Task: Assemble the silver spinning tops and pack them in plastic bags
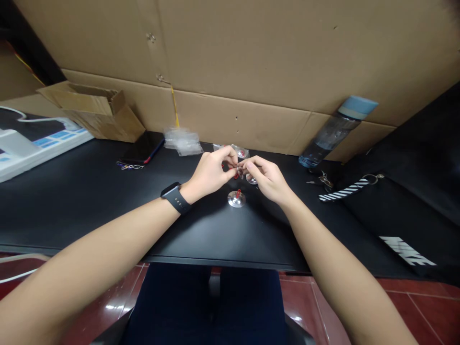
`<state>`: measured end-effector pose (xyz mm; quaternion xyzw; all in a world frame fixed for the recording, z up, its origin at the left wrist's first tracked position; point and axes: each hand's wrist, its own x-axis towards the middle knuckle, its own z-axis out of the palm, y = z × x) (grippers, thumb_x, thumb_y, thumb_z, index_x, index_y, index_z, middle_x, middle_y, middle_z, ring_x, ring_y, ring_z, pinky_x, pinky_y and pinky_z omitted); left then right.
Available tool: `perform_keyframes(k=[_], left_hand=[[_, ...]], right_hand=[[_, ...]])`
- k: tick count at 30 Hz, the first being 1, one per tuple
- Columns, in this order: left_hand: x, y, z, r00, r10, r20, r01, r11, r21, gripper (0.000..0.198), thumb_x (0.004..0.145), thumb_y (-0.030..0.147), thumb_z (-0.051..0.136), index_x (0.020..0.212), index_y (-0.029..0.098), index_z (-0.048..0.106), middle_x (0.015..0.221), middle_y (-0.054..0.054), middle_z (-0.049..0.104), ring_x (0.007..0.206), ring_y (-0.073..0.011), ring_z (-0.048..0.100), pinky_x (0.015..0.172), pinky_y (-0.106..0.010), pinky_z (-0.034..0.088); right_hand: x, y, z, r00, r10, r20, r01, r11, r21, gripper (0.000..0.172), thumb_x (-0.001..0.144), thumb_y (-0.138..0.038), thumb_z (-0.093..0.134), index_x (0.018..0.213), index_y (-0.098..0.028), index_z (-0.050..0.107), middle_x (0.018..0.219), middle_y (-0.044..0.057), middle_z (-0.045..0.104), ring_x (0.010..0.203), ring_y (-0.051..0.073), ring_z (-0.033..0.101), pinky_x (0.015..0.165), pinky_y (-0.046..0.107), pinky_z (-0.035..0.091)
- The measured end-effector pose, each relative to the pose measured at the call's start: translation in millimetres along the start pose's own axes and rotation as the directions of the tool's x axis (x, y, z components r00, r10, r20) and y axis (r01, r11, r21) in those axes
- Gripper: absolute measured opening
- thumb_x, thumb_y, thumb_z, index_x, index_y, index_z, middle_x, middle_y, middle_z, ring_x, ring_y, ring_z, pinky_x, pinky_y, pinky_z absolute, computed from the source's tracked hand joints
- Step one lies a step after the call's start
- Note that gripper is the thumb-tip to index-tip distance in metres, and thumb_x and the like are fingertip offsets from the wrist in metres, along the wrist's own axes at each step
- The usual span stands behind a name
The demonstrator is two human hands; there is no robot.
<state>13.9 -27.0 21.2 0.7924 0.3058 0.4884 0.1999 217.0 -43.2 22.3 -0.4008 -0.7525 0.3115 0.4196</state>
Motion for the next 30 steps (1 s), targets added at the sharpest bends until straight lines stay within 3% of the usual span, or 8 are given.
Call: perform_keyframes(k=[4, 7, 13, 20, 25, 30], left_hand=[[-0.9, -2.5, 2.5, 1.000, -0.021, -0.006, 0.021, 0.998, -0.059, 0.014, 0.083, 0.016, 0.072, 0.088, 0.019, 0.059, 0.085, 0.001, 0.071, 0.080, -0.0150, 0.072, 0.077, -0.026, 0.056], [-1.1, -4.7, 4.4, 0.999, -0.041, -0.009, 0.039, 0.991, -0.130, 0.014, 0.083, 0.019, 0.072, 0.088, 0.019, 0.059, 0.086, 0.000, 0.072, 0.082, -0.0157, 0.073, 0.079, -0.027, 0.057], [-0.8, -6.1, 5.5, 0.997, -0.074, -0.020, 0.069, 0.981, -0.182, 0.017, 0.084, 0.021, 0.074, 0.086, 0.019, 0.056, 0.083, -0.001, 0.071, 0.081, -0.0158, 0.073, 0.078, -0.028, 0.057], [-0.6, 4.4, 0.0, 0.999, -0.017, -0.028, 0.016, 1.000, -0.022, 0.013, 0.084, 0.017, 0.072, 0.084, 0.019, 0.059, 0.082, 0.001, 0.071, 0.078, -0.0136, 0.071, 0.076, -0.025, 0.055], [0.0, 7.5, -2.1, 0.999, 0.010, -0.042, -0.009, 1.000, 0.024, 0.014, 0.084, 0.014, 0.072, 0.085, 0.019, 0.059, 0.081, 0.002, 0.071, 0.076, -0.0129, 0.071, 0.074, -0.023, 0.054], [0.1, 7.3, -2.0, 0.999, 0.021, -0.033, -0.019, 0.997, 0.070, 0.016, 0.083, 0.013, 0.073, 0.086, 0.020, 0.059, 0.082, 0.002, 0.072, 0.078, -0.0136, 0.072, 0.074, -0.023, 0.053]], right_hand=[[-0.3, 1.6, -1.7, 1.000, -0.010, 0.021, 0.008, 0.997, 0.082, 0.025, 0.091, -0.044, 0.070, 0.100, -0.020, 0.067, 0.111, 0.007, 0.074, 0.086, 0.019, 0.074, 0.080, 0.033, 0.060], [-0.2, 2.9, -1.6, 1.000, 0.006, 0.009, -0.007, 0.991, 0.133, 0.028, 0.088, -0.042, 0.074, 0.104, -0.021, 0.068, 0.112, 0.008, 0.075, 0.092, 0.022, 0.076, 0.087, 0.037, 0.061], [1.5, 3.1, 1.8, 0.996, 0.080, -0.041, -0.068, 0.969, 0.237, 0.033, 0.080, -0.046, 0.081, 0.094, -0.019, 0.069, 0.120, 0.010, 0.074, 0.088, 0.022, 0.077, 0.088, 0.041, 0.063], [2.1, 2.4, 6.6, 0.991, 0.126, -0.055, -0.103, 0.945, 0.309, 0.032, 0.079, -0.043, 0.084, 0.095, -0.018, 0.073, 0.101, 0.007, 0.077, 0.077, 0.017, 0.075, 0.070, 0.031, 0.063], [1.9, 5.7, 7.9, 0.984, 0.166, -0.064, -0.134, 0.930, 0.341, 0.035, 0.079, -0.047, 0.082, 0.097, -0.017, 0.074, 0.093, 0.008, 0.078, 0.078, 0.020, 0.076, 0.067, 0.030, 0.062], [1.9, 8.5, 4.2, 0.989, 0.133, -0.066, -0.117, 0.972, 0.204, 0.036, 0.081, -0.049, 0.079, 0.095, -0.016, 0.074, 0.089, 0.008, 0.078, 0.075, 0.021, 0.076, 0.067, 0.032, 0.062]])
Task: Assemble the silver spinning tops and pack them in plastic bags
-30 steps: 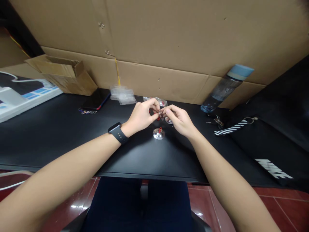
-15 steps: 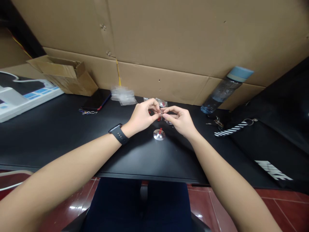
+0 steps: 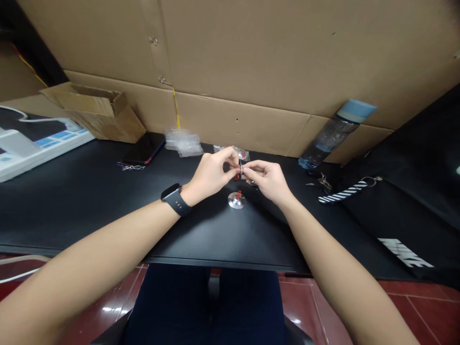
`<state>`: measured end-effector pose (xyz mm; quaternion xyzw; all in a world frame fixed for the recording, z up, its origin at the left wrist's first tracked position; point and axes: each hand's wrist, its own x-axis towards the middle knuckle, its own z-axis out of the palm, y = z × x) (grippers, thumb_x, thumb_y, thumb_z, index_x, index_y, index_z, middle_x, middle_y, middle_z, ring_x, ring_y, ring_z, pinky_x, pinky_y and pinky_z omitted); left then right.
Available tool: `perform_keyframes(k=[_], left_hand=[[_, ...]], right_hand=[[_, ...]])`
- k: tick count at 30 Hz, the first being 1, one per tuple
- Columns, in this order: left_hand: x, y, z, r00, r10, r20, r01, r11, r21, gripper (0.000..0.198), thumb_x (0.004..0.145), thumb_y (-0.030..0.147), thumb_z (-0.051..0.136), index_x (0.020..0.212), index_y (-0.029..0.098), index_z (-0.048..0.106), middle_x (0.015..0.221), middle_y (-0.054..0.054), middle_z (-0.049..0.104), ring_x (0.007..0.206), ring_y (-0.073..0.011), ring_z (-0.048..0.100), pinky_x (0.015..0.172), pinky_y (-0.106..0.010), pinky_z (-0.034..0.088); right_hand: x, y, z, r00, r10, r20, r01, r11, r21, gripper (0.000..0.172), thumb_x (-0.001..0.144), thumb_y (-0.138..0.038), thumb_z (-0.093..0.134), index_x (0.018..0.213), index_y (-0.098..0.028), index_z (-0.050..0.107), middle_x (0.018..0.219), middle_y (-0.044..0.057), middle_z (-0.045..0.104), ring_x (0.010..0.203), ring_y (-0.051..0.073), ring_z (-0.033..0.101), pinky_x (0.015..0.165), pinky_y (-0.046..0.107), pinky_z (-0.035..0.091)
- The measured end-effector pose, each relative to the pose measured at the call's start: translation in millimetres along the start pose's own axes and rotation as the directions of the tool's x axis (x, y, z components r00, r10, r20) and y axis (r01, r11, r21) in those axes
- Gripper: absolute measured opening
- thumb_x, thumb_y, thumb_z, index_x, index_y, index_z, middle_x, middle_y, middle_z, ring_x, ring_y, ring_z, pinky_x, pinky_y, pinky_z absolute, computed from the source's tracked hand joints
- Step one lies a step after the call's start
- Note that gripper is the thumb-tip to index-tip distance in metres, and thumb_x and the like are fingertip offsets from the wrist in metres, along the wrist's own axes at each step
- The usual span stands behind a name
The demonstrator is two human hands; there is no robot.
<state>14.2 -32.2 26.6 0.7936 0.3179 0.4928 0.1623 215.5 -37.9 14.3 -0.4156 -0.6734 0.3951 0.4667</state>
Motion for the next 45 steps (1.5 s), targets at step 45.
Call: perform_keyframes(k=[45], left_hand=[[-1.4, -10.9, 3.8, 0.934, -0.127, 0.333, 0.231, 0.928, -0.293, 0.024, 0.087, 0.030, 0.070, 0.107, 0.019, 0.063, 0.105, -0.006, 0.069, 0.088, -0.0161, 0.071, 0.080, -0.028, 0.058]], right_hand=[[-3.2, -15.3, -1.9, 0.947, -0.241, 0.213, 0.310, 0.860, -0.405, 0.008, 0.080, -0.014, 0.062, 0.075, -0.019, 0.059, 0.106, 0.007, 0.062, 0.084, 0.018, 0.060, 0.071, 0.030, 0.050]])
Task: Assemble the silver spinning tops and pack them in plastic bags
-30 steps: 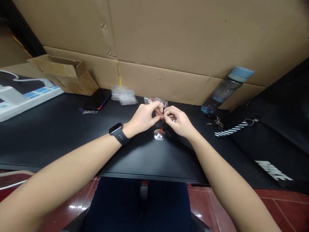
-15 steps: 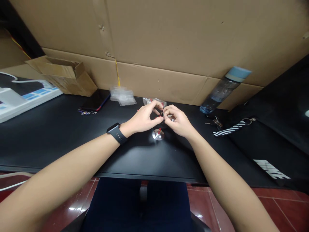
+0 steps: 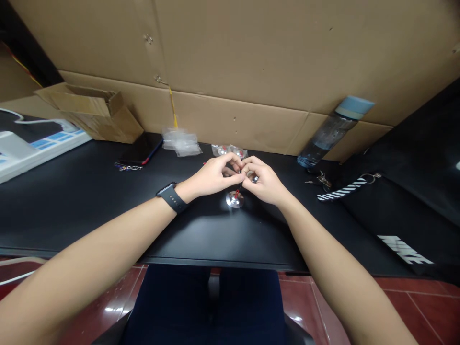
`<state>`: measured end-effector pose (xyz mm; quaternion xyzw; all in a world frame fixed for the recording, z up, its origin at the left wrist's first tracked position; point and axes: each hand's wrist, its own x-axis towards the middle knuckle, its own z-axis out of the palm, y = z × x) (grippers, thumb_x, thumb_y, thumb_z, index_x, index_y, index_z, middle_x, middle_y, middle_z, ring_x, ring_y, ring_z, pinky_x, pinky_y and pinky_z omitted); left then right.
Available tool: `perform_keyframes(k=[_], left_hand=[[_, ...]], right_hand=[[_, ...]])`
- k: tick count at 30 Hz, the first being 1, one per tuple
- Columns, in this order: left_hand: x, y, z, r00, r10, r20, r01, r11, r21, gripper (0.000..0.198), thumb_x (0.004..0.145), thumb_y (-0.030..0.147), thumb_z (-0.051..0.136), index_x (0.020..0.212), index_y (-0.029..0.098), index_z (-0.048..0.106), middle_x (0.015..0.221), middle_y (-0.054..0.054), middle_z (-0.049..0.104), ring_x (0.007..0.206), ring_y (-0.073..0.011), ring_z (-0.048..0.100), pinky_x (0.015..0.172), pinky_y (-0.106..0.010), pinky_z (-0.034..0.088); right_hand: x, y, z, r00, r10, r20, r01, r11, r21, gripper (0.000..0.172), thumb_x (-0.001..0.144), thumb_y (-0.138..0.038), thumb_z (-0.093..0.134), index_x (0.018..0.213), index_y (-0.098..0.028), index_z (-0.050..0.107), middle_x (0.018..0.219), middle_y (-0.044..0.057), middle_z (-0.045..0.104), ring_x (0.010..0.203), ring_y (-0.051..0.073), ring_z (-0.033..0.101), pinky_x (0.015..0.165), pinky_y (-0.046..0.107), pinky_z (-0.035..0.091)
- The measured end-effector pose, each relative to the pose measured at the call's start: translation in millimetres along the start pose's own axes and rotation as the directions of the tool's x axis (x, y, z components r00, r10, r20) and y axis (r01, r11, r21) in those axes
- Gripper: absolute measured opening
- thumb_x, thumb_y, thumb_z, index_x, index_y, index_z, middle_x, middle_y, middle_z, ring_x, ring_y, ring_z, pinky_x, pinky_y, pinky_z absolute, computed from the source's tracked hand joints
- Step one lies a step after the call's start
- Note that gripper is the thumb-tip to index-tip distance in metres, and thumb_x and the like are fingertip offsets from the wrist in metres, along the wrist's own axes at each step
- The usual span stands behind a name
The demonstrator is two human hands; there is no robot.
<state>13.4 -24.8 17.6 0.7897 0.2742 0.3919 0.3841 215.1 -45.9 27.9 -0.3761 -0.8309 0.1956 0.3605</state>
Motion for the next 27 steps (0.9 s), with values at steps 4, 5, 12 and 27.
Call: perform_keyframes(k=[4, 5, 12, 27], left_hand=[[-1.2, 1.1, -0.5, 0.999, -0.020, 0.040, 0.022, 0.999, -0.031, 0.030, 0.086, 0.033, 0.072, 0.109, 0.018, 0.060, 0.106, -0.005, 0.067, 0.082, -0.0141, 0.069, 0.076, -0.027, 0.056], [-1.5, 1.6, -0.6, 0.999, -0.026, 0.044, 0.028, 0.999, -0.043, 0.032, 0.085, 0.034, 0.073, 0.110, 0.018, 0.059, 0.105, -0.005, 0.066, 0.081, -0.0138, 0.069, 0.075, -0.026, 0.056], [-3.6, 8.9, 0.2, 0.999, -0.036, 0.037, 0.039, 0.997, -0.072, 0.032, 0.083, 0.028, 0.075, 0.108, 0.018, 0.059, 0.100, -0.003, 0.064, 0.076, -0.0123, 0.067, 0.071, -0.025, 0.055], [2.0, -5.3, -3.8, 0.991, -0.027, 0.131, -0.003, 0.974, 0.228, 0.013, 0.082, 0.022, 0.066, 0.089, 0.017, 0.076, 0.091, -0.002, 0.075, 0.082, -0.0155, 0.069, 0.077, -0.026, 0.051]], right_hand=[[-1.5, -2.3, -1.3, 0.998, -0.036, 0.055, 0.038, 0.999, -0.031, 0.008, 0.079, -0.013, 0.062, 0.076, -0.019, 0.058, 0.107, 0.007, 0.061, 0.087, 0.018, 0.059, 0.072, 0.030, 0.049], [-2.0, -3.1, -1.8, 0.997, -0.048, 0.065, 0.050, 0.998, -0.034, 0.007, 0.080, -0.014, 0.062, 0.076, -0.019, 0.058, 0.108, 0.007, 0.060, 0.087, 0.018, 0.059, 0.071, 0.030, 0.049], [-3.6, -12.4, -4.3, 0.990, -0.114, 0.078, 0.119, 0.991, -0.060, 0.008, 0.084, -0.019, 0.063, 0.078, -0.019, 0.057, 0.102, 0.007, 0.057, 0.087, 0.018, 0.057, 0.071, 0.030, 0.049], [0.3, 1.1, -5.9, 0.999, -0.039, 0.038, 0.040, 0.999, -0.026, 0.009, 0.077, -0.014, 0.061, 0.069, -0.017, 0.057, 0.110, 0.008, 0.058, 0.089, 0.018, 0.059, 0.077, 0.031, 0.048]])
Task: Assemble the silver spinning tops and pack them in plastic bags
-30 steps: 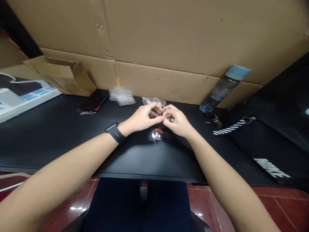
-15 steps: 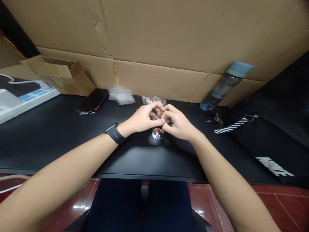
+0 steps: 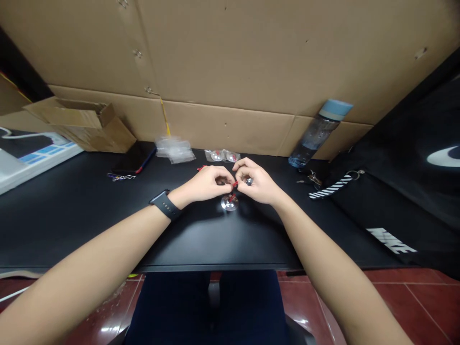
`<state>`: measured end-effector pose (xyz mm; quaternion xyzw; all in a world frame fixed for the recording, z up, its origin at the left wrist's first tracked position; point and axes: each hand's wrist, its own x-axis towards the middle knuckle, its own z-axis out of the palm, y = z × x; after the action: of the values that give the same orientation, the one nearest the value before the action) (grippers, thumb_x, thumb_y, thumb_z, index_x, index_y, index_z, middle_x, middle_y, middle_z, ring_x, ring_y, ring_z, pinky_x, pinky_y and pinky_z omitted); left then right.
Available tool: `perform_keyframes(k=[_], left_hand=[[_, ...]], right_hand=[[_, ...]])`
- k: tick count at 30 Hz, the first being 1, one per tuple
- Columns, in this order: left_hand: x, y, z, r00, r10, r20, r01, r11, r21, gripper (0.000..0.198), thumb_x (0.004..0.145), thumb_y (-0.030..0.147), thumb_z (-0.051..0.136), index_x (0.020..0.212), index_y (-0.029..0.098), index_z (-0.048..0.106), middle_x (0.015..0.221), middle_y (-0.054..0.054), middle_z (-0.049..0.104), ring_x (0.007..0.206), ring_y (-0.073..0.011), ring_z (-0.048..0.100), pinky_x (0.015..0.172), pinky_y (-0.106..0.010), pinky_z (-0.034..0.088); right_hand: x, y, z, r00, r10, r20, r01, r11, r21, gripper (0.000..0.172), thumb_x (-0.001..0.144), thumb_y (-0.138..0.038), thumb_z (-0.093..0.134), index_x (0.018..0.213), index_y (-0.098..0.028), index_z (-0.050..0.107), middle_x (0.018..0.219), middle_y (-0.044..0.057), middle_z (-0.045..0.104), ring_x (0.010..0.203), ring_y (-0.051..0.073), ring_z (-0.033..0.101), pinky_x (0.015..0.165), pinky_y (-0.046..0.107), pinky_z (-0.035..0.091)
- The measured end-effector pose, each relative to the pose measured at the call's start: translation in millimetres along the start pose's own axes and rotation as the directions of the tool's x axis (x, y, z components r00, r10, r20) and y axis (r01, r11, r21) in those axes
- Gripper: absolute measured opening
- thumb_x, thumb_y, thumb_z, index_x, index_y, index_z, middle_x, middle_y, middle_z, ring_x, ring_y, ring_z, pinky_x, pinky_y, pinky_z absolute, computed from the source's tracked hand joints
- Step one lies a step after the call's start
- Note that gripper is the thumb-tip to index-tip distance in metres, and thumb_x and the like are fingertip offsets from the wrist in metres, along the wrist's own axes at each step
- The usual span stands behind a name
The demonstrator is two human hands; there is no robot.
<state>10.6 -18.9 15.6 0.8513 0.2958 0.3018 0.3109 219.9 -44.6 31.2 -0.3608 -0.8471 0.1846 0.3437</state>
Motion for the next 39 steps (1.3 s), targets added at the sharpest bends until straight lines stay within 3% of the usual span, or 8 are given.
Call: perform_keyframes(k=[6, 8, 11, 15, 20, 25, 31, 39], left_hand=[[-1.2, 2.4, -10.1, 0.995, 0.091, -0.039, -0.077, 0.960, 0.268, 0.015, 0.090, 0.027, 0.065, 0.085, 0.019, 0.076, 0.091, -0.002, 0.076, 0.081, -0.0152, 0.068, 0.076, -0.026, 0.047], [-1.6, -2.2, -17.9, 0.994, 0.097, -0.049, -0.071, 0.921, 0.382, 0.015, 0.091, 0.026, 0.064, 0.086, 0.019, 0.076, 0.090, -0.003, 0.076, 0.082, -0.0169, 0.068, 0.076, -0.027, 0.047], [-2.6, -10.7, -28.2, 0.999, 0.037, -0.019, -0.022, 0.861, 0.509, 0.015, 0.090, 0.026, 0.063, 0.086, 0.020, 0.076, 0.085, -0.004, 0.076, 0.079, -0.0189, 0.068, 0.074, -0.029, 0.046], [-5.1, -18.0, -32.9, 0.995, -0.098, 0.023, 0.066, 0.810, 0.582, 0.016, 0.088, 0.030, 0.063, 0.084, 0.022, 0.076, 0.079, -0.004, 0.075, 0.071, -0.0192, 0.067, 0.065, -0.029, 0.043], [-6.1, -15.2, -31.6, 0.993, -0.117, 0.036, 0.075, 0.819, 0.569, 0.014, 0.086, 0.029, 0.064, 0.083, 0.022, 0.075, 0.079, -0.004, 0.074, 0.070, -0.0181, 0.067, 0.062, -0.027, 0.041], [-4.7, 1.9, -30.9, 0.998, 0.066, 0.003, -0.061, 0.894, 0.444, 0.015, 0.090, 0.026, 0.061, 0.088, 0.018, 0.074, 0.081, -0.004, 0.075, 0.070, -0.0153, 0.066, 0.068, -0.026, 0.044], [-6.5, 18.3, -13.0, 0.954, 0.242, 0.175, -0.275, 0.939, 0.204, 0.012, 0.092, 0.023, 0.064, 0.095, 0.019, 0.075, 0.093, -0.003, 0.077, 0.084, -0.0154, 0.070, 0.080, -0.025, 0.049], [-6.5, 9.9, 3.6, 0.920, 0.242, 0.309, -0.300, 0.941, 0.158, 0.011, 0.090, 0.021, 0.069, 0.097, 0.021, 0.077, 0.093, -0.004, 0.075, 0.086, -0.0159, 0.069, 0.082, -0.024, 0.050]], right_hand=[[-2.3, 3.7, -2.9, 1.000, 0.002, 0.001, -0.002, 0.996, -0.091, 0.003, 0.090, -0.022, 0.060, 0.089, -0.020, 0.062, 0.104, 0.007, 0.060, 0.093, 0.020, 0.059, 0.083, 0.034, 0.050], [-5.6, 8.0, -8.0, 0.997, 0.068, 0.034, -0.059, 0.977, -0.206, 0.018, 0.090, -0.029, 0.065, 0.106, -0.020, 0.064, 0.112, 0.009, 0.062, 0.103, 0.024, 0.059, 0.093, 0.040, 0.049], [-11.0, 16.5, -14.6, 0.965, 0.212, 0.156, -0.142, 0.918, -0.370, 0.039, 0.088, -0.038, 0.070, 0.125, -0.027, 0.064, 0.136, 0.011, 0.059, 0.120, 0.033, 0.055, 0.100, 0.053, 0.045], [-12.7, 29.0, -17.5, 0.932, 0.258, 0.255, -0.130, 0.893, -0.430, 0.031, 0.093, -0.034, 0.066, 0.123, -0.030, 0.070, 0.140, 0.009, 0.061, 0.126, 0.035, 0.055, 0.102, 0.054, 0.045], [-9.5, 38.4, -21.9, 0.967, 0.209, 0.145, -0.134, 0.903, -0.408, 0.025, 0.090, -0.017, 0.065, 0.113, -0.022, 0.076, 0.120, 0.010, 0.072, 0.108, 0.026, 0.067, 0.097, 0.039, 0.050], [-9.5, 42.6, -26.3, 0.961, 0.242, 0.135, -0.175, 0.907, -0.382, 0.030, 0.083, -0.024, 0.077, 0.112, -0.022, 0.077, 0.111, 0.008, 0.076, 0.098, 0.024, 0.071, 0.088, 0.035, 0.053], [-9.5, 44.6, -25.0, 0.963, 0.240, 0.119, -0.175, 0.901, -0.397, 0.032, 0.081, -0.023, 0.079, 0.113, -0.023, 0.077, 0.113, 0.007, 0.077, 0.102, 0.024, 0.071, 0.091, 0.035, 0.053], [-9.9, 46.8, -24.4, 0.963, 0.240, 0.121, -0.178, 0.906, -0.384, 0.033, 0.081, -0.022, 0.078, 0.114, -0.024, 0.076, 0.113, 0.007, 0.077, 0.102, 0.023, 0.072, 0.091, 0.035, 0.053]])
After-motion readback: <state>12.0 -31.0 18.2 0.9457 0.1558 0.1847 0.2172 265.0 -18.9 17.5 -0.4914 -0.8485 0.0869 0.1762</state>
